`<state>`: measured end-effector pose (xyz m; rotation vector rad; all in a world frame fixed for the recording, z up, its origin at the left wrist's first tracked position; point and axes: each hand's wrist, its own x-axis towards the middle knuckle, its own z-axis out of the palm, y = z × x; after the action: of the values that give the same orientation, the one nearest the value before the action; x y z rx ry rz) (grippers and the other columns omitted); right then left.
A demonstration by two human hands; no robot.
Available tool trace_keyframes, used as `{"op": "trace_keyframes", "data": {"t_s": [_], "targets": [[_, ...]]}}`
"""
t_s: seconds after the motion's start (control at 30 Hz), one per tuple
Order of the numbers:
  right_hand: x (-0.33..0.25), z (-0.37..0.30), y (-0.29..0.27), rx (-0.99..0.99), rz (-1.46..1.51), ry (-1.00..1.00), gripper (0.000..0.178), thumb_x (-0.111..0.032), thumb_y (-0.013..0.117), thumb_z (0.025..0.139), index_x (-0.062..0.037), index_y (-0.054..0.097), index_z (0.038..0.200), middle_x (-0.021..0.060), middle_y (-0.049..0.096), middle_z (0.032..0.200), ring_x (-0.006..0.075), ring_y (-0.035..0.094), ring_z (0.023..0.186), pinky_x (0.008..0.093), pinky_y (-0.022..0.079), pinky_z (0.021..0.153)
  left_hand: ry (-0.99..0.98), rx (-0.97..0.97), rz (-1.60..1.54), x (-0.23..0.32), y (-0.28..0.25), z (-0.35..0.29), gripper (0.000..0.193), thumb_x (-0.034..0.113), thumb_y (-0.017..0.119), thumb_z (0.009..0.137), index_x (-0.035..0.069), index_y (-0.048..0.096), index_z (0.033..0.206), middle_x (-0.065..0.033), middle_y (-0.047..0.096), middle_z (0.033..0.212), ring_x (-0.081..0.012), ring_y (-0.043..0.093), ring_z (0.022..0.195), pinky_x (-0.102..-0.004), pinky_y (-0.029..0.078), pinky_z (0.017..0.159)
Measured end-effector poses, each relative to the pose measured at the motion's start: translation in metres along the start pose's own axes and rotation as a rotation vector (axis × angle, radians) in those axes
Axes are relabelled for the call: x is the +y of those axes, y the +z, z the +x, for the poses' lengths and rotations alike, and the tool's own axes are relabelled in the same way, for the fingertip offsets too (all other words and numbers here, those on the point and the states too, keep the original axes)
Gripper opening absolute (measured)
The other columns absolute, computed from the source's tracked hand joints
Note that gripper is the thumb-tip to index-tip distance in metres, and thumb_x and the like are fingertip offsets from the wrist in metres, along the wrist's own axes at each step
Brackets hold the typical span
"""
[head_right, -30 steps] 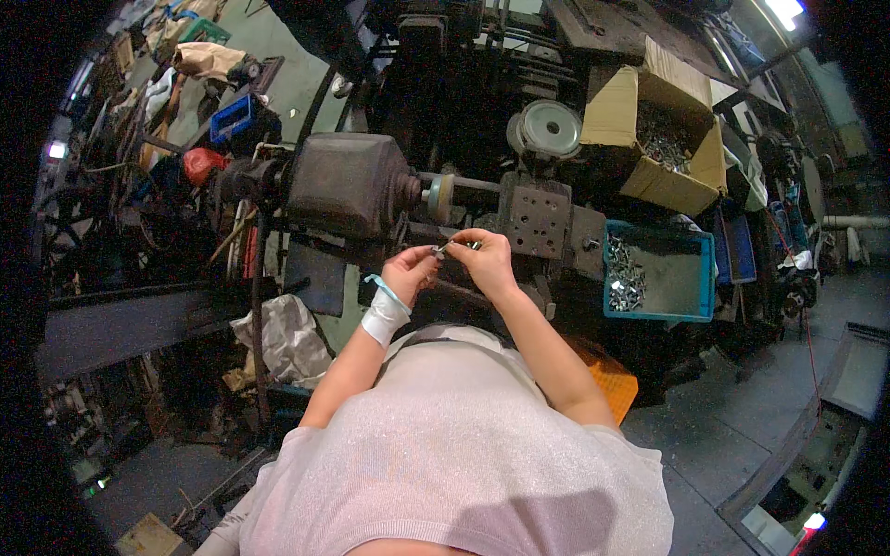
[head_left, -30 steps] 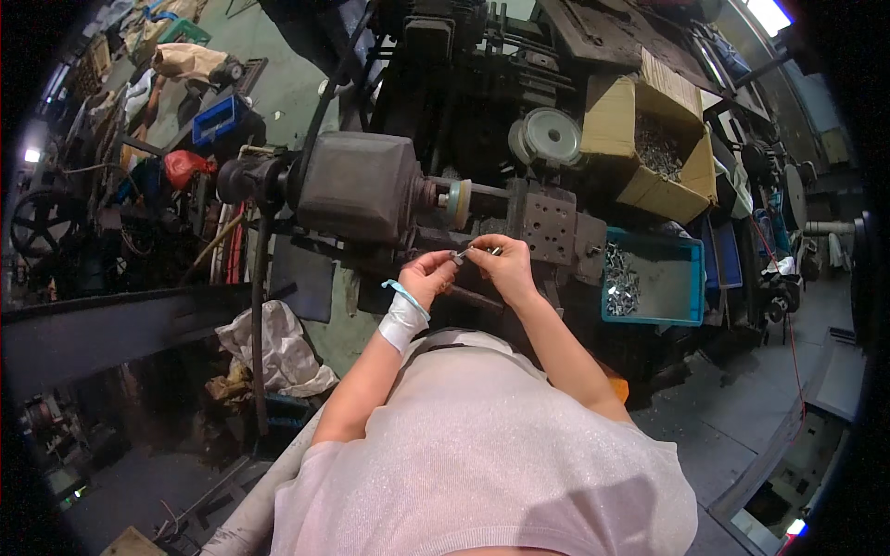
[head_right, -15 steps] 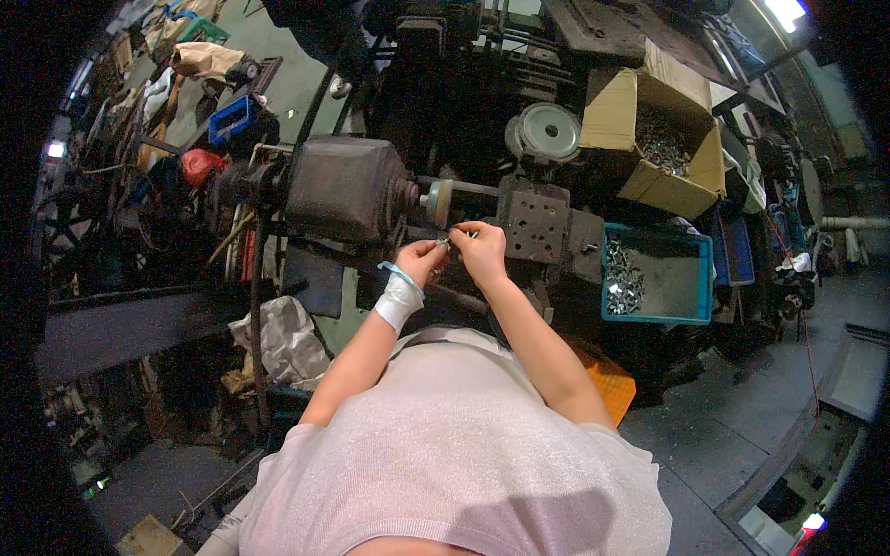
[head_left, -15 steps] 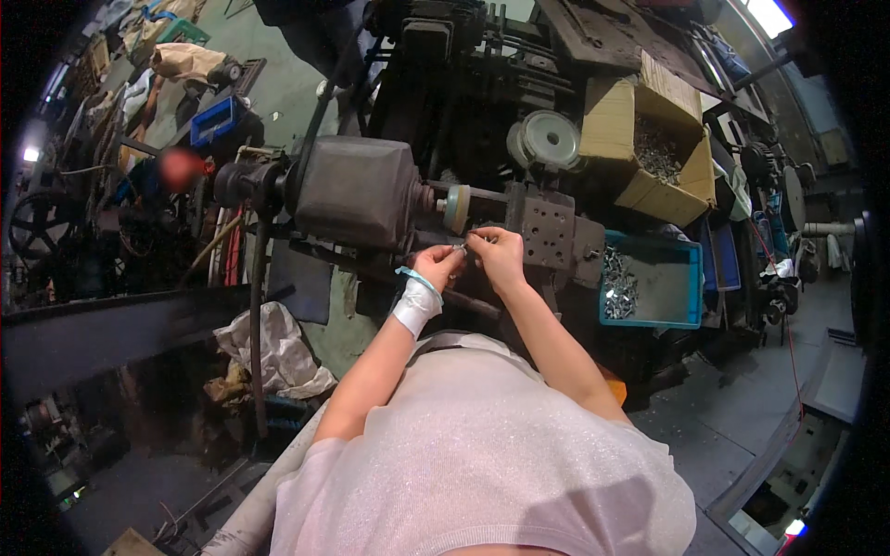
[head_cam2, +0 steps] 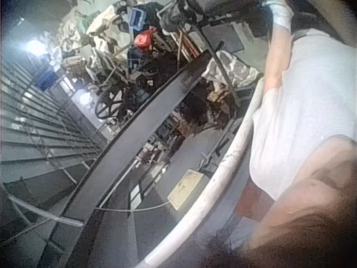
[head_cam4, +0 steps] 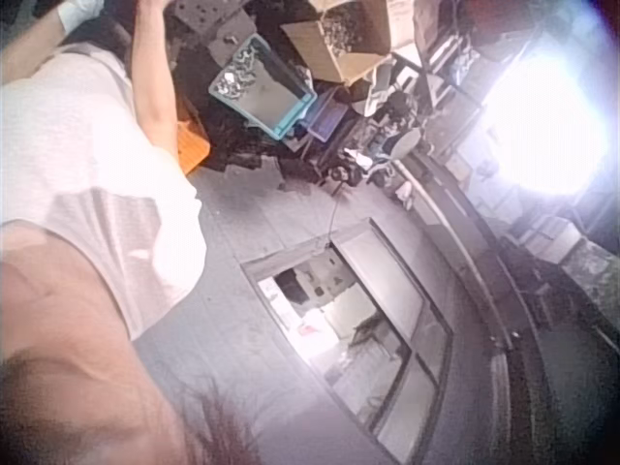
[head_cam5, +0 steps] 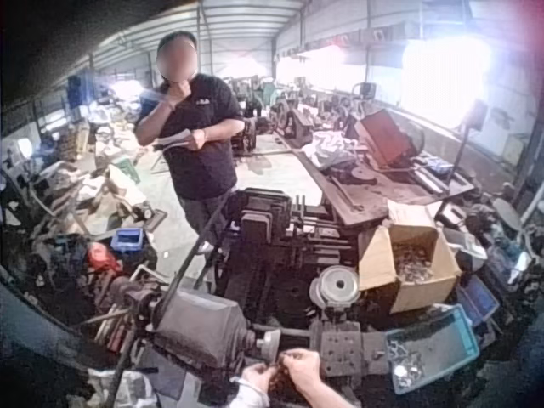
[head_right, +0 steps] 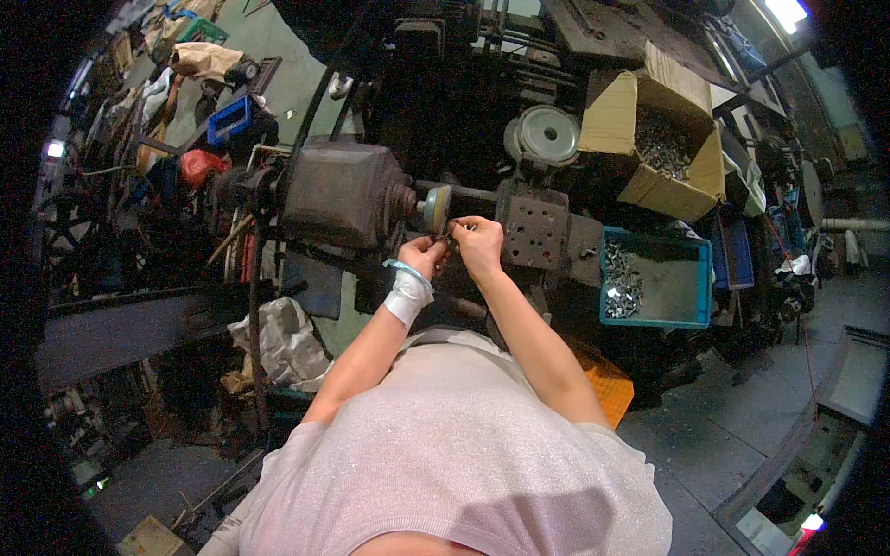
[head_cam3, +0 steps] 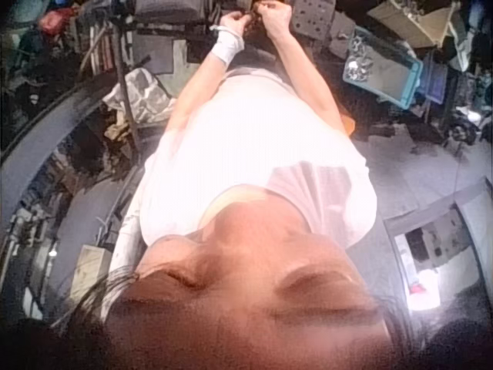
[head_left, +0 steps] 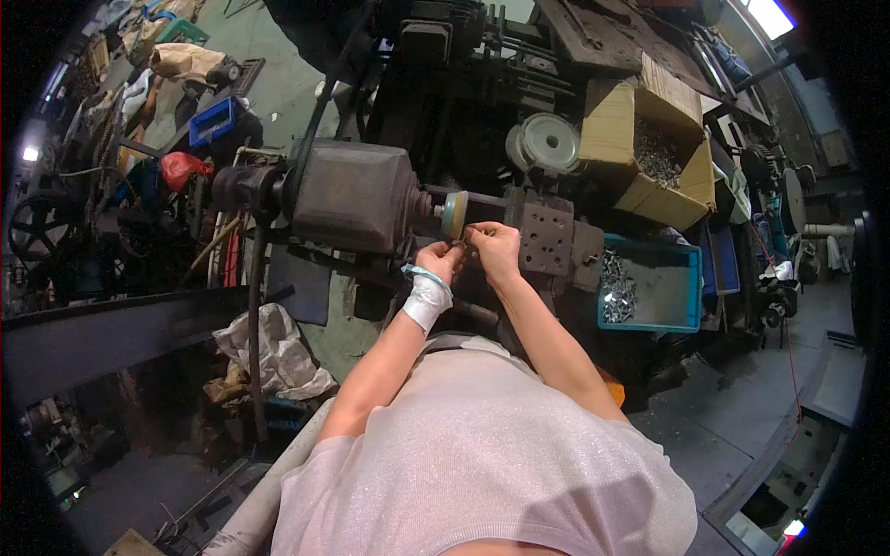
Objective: The person repeatedly picks up small metal parts from a blue tray and grinds them against a rotating grinding wheel. They hold each part with both hands, rotating it to grind different surfaces, and then place the finished part back into the tray. The process is repeated for multiple items in a continuous loop.
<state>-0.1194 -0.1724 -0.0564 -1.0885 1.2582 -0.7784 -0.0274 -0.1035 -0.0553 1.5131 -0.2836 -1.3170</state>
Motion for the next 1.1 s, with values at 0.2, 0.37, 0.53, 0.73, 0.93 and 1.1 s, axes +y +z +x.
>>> {"op": "trace_keyframes", "data": {"t_s": [0.2,0.37,0.53,0.73,0.93,1.1], "targets": [[0.002,0.001,0.0,0.015,0.038,0.006,0.014,-0.007,0.065,0.069,0.0046,0.064,0.077,0.0034,0.056,0.057,0.0067,0.047,0.047,0.0208,0.036,0.042,0.023,0.02,0.039,0.006,0.002,-0.003,0.016,0.015,0.061,0.076,0.003,0.058,0.066,-0.001,0.054,0.058,-0.008,0.046,0.047,-0.0214,0.035,0.042],[-0.016,-0.019,-0.009,-0.077,0.19,0.042,0.014,-0.007,0.065,0.071,0.0025,0.064,0.082,0.0032,0.058,0.062,0.006,0.049,0.049,0.0185,0.035,0.042,0.017,-0.152,-0.029,0.008,-0.011,-0.017,0.024,0.026,0.054,0.084,0.002,0.059,0.08,-0.0022,0.054,0.063,-0.0092,0.048,0.052,-0.0219,0.036,0.044],[-0.024,-0.031,-0.024,-0.317,0.272,0.056,0.016,-0.008,0.064,0.074,0.0009,0.064,0.088,0.0025,0.059,0.068,0.0053,0.05,0.053,0.0175,0.037,0.045,-0.223,-0.434,-0.387,0.002,-0.027,-0.022,0.036,0.038,0.046,0.086,0.003,0.056,0.087,-0.0022,0.055,0.07,-0.0089,0.05,0.059,-0.0207,0.039,0.047],[-0.022,-0.036,-0.021,-0.305,0.21,0.023,0.018,-0.011,0.065,0.073,0.0007,0.064,0.086,0.0016,0.061,0.07,0.0052,0.05,0.057,0.0182,0.038,0.048,-0.197,-0.393,-0.415,-0.001,-0.027,-0.018,0.017,0.022,0.057,0.083,0.006,0.056,0.087,-0.0002,0.055,0.071,-0.0081,0.049,0.06,-0.0202,0.038,0.048],[-0.016,-0.028,-0.017,-0.149,-0.054,-0.02,0.017,-0.012,0.065,0.072,0.0022,0.065,0.08,0.0025,0.06,0.064,0.0055,0.049,0.05,0.0199,0.038,0.045,-0.05,-0.223,-0.239,-0.005,-0.02,-0.018,0.017,0.016,0.06,0.08,0.004,0.058,0.092,0.0007,0.056,0.073,-0.0067,0.05,0.06,-0.0198,0.039,0.049],[-0.006,-0.02,-0.014,-0.089,0.03,-0.019,0.017,-0.012,0.064,0.073,0.0031,0.064,0.08,0.0028,0.058,0.061,0.0071,0.049,0.046,0.0208,0.037,0.042,-0.065,-0.163,-0.109,-0.004,-0.015,-0.006,0.018,0.018,0.061,0.079,0.003,0.059,0.088,0.0009,0.057,0.07,-0.0069,0.051,0.057,-0.0199,0.04,0.046]]}}
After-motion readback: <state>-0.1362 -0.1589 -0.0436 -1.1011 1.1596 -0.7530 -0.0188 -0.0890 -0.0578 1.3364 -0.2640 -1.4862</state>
